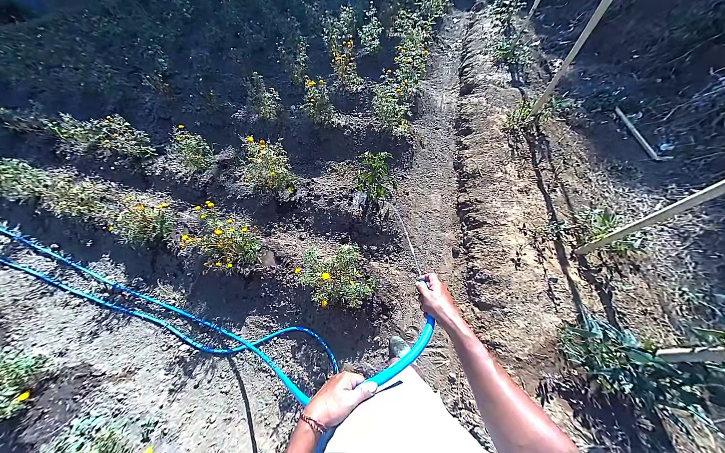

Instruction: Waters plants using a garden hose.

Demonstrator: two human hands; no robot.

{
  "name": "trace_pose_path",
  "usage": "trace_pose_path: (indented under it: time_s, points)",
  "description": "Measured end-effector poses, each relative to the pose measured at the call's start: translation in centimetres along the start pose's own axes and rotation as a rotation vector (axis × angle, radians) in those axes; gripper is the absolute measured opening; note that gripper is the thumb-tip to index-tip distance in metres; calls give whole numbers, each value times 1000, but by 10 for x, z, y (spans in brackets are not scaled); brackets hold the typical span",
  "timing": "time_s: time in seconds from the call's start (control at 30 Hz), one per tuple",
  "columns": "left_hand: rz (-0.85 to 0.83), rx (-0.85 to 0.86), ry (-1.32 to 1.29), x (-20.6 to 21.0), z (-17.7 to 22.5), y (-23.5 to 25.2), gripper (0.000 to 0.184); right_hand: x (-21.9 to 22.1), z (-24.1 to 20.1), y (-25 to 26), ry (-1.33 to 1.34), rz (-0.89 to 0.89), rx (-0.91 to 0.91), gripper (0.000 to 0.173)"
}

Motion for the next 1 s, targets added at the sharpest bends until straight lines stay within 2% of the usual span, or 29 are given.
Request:
trace_pose_path:
  time_s: [0.53, 1.0]
  points:
    - [8, -33, -11, -1, -6, -4, 45, 13, 5, 1, 22, -30, 41, 30]
    - [8, -29, -23, 1, -6, 1, 46, 6, 2, -1, 59, -3, 50, 30]
Point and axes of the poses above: each hand's wrist, its own y-axis towards the middle knuckle, its own x-axis out of the palm, z = x × y, the point moved 7 cm from there along y, towards the middle knuckle, and after that the axes turned 4 degrees about -x, right-handed, at the moved point
